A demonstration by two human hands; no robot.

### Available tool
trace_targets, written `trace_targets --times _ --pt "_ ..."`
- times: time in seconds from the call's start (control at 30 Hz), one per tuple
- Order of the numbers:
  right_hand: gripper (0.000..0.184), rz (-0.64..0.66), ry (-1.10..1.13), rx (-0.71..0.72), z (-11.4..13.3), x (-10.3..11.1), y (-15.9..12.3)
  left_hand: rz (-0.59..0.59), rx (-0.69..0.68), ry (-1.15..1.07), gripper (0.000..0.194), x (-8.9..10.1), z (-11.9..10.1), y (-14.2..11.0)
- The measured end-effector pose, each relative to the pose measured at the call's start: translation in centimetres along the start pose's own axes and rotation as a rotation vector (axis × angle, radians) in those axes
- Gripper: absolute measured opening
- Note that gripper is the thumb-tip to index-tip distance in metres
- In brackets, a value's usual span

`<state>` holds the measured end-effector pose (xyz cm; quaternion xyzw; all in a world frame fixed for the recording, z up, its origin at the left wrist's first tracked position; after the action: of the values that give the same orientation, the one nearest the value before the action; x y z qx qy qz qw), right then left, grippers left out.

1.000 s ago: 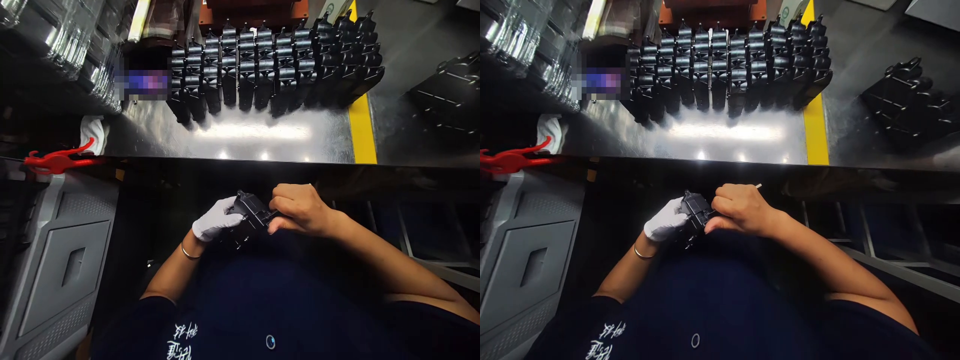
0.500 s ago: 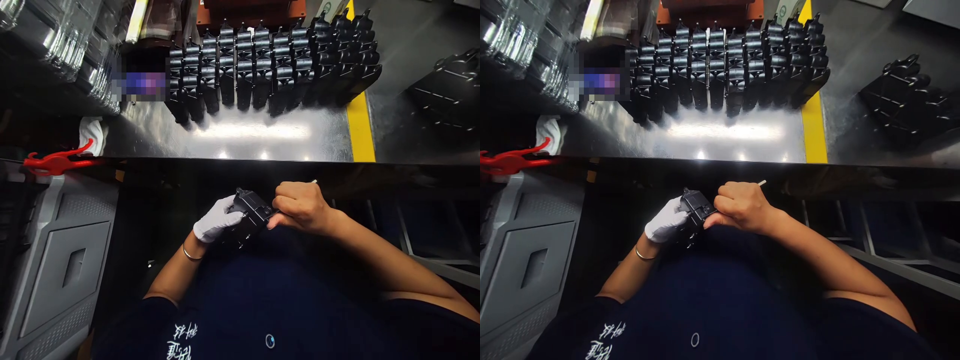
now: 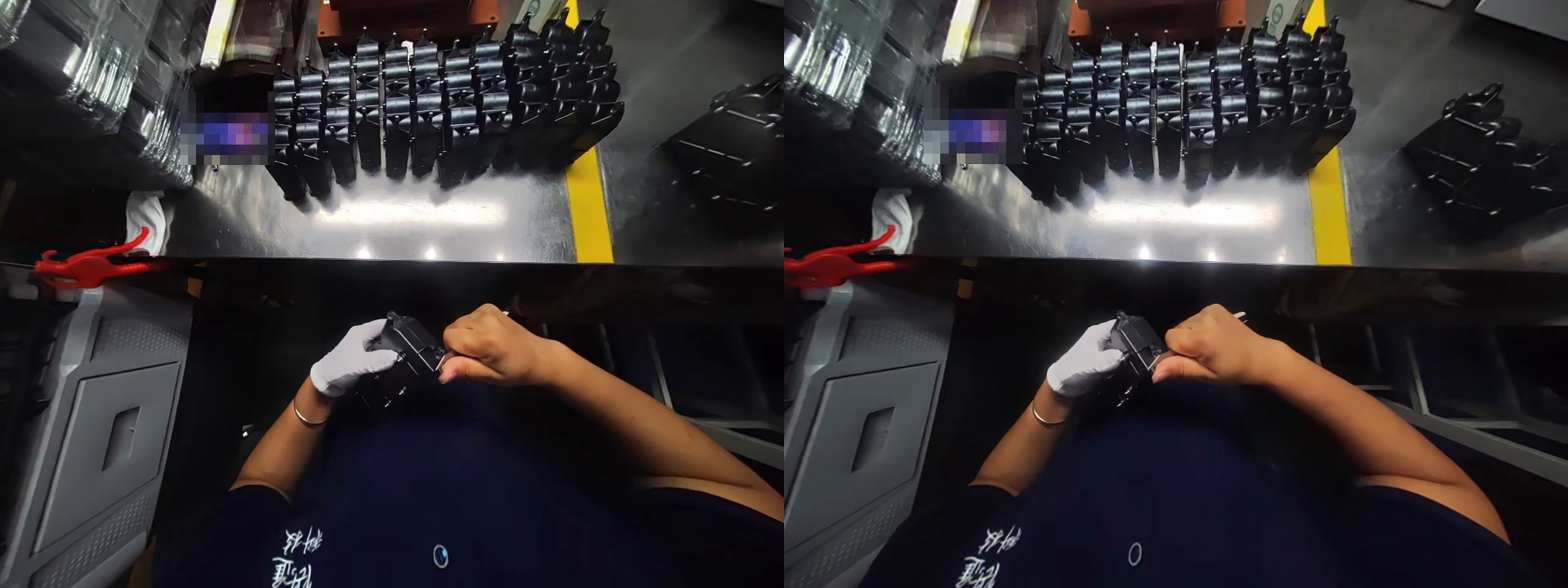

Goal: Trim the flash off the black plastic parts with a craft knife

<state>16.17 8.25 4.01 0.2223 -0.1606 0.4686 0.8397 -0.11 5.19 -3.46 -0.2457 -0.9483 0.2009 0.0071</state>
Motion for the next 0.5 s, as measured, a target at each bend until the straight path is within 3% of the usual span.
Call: trace_targets --times 0.07,0.13,0.23,0.37,0.43,0.5 --pt "0.06 -0.018 0.205 0.053 0.0 0.4 -0.5 -0.007 0.021 0.037 0.06 0.4 -0.2 -0.1" --pt "0.059 -0.168 0.36 0.085 -0.2 1.7 -0.9 -0.018 0.023 0.078 0.057 0.8 -0.7 -0.2" --pt "0.051 -0.328 0.376 -0.049 -0.9 2.5 -0.8 -0.006 0.026 0.171 0.053 0.9 -1.8 -0.2" --pt "0.042 -0.108 0.342 -0.391 -2.1 -0.2 0.6 -0.047 -0.004 0.339 0.047 0.8 -2.8 -0.1" --pt "0.039 -0.134 0.353 -0.481 -2.8 -0.8 0.9 -0.239 -0.105 0.466 0.043 1.4 -3.2 -0.3" --pt "0.039 -0.304 0.373 -0.517 -3.7 -0.3 0.6 -0.647 -0.217 0.558 0.042 2.8 -3.3 -1.6"
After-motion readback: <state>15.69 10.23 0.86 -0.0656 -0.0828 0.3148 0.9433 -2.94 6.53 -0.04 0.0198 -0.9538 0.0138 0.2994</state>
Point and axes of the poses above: each hand's wrist, its own y-axis towards the middle knuckle, its own x-axis out of the back of the hand, z = x × y, the point moved 6 cm from there along y, towards the middle knuckle, and after that the axes turned 14 degrees about y, right-handed, at the moved point
